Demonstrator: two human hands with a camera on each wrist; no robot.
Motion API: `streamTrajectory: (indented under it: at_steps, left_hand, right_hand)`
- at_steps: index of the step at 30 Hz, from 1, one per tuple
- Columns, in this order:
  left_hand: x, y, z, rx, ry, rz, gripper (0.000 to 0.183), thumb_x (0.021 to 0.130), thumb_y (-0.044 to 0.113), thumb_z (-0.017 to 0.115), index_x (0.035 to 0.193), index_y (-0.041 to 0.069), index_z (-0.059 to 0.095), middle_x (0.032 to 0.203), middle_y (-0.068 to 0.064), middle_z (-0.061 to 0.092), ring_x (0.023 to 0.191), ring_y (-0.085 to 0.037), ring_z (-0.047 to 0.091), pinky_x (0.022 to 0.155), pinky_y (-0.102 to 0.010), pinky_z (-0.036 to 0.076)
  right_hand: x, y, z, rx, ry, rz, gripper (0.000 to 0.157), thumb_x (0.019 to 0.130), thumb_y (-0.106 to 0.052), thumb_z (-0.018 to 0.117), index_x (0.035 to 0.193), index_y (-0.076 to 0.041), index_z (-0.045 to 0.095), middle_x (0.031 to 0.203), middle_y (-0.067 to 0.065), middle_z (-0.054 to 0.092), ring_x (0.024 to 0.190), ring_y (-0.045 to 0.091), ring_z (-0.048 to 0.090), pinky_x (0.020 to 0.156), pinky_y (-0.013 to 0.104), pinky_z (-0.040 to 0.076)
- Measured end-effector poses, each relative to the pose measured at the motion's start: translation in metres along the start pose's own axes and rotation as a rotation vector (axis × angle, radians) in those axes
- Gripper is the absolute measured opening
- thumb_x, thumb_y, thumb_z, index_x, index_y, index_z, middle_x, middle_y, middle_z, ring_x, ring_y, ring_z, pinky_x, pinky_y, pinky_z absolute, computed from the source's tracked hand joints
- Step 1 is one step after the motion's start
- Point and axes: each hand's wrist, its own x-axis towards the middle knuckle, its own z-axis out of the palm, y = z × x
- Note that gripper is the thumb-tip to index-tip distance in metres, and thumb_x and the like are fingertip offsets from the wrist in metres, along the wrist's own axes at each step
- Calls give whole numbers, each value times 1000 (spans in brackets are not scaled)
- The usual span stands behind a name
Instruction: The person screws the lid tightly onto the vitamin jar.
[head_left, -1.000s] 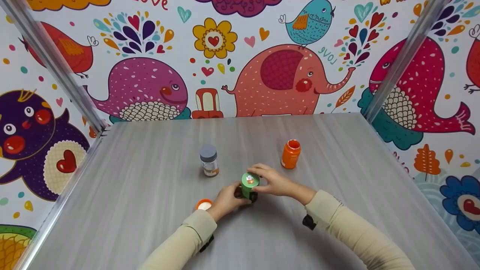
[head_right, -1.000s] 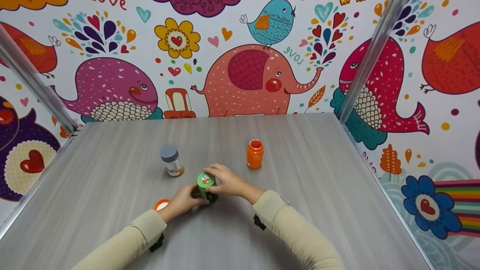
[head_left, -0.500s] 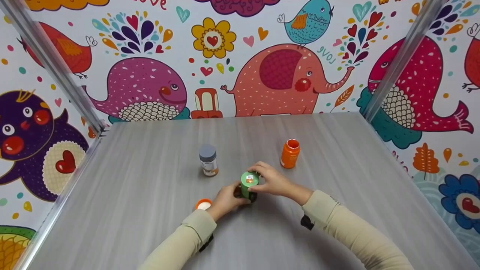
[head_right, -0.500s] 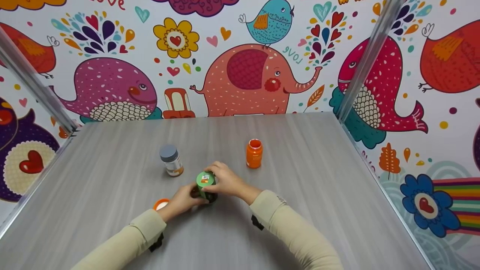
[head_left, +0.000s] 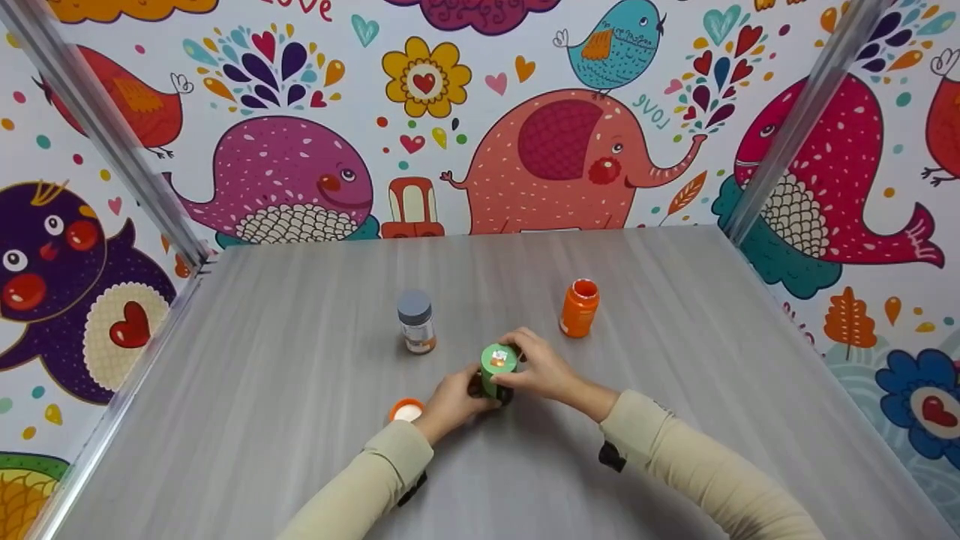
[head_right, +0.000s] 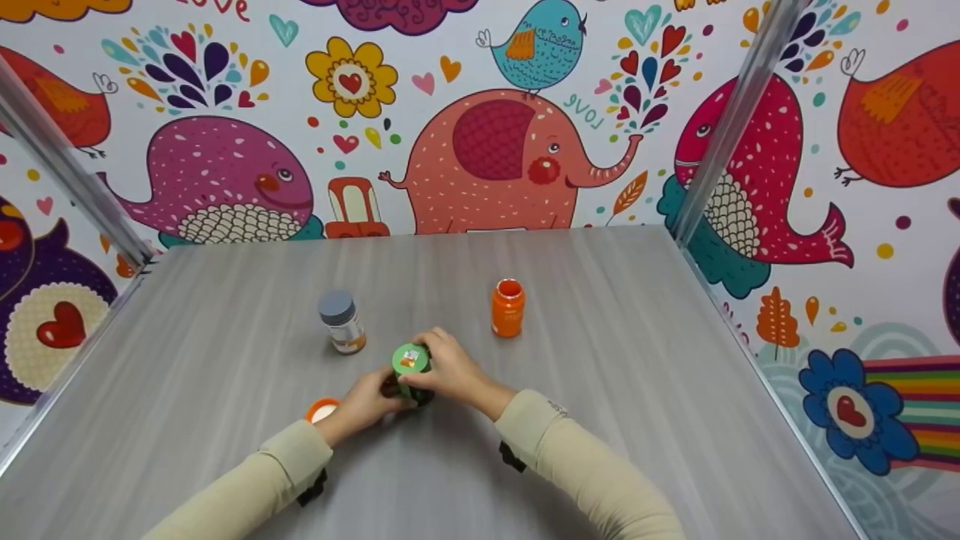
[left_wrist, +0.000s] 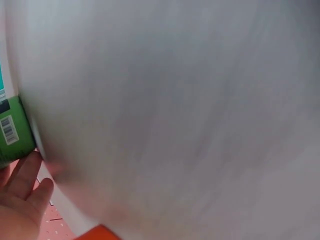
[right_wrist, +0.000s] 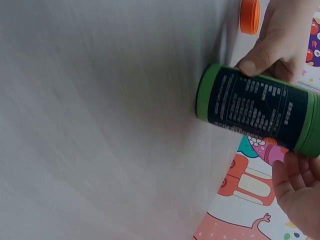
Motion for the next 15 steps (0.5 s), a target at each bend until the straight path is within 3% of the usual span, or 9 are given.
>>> streamTrajectory:
  at_steps: [9,15]
  left_hand:
    - [-1,1,0,4,13,-11,56,67,30,67,115,10,46,105,-6,55,94,-16,52,79,-30,41]
    - [1,-1,0,19,10,-10,58,67,32,67,116,10,45,106,-6,54,95,-17,51,80,-31,41]
  right_hand:
    - [-4,-3,9,42,79,48,48,66,-41,64,98,-8,50,90,0,46,77,9,47,66,21,44]
    - [-3,0,1,49,0,31,50,67,-41,63,101,-8,49,91,-1,46,80,9,47,69,22,44]
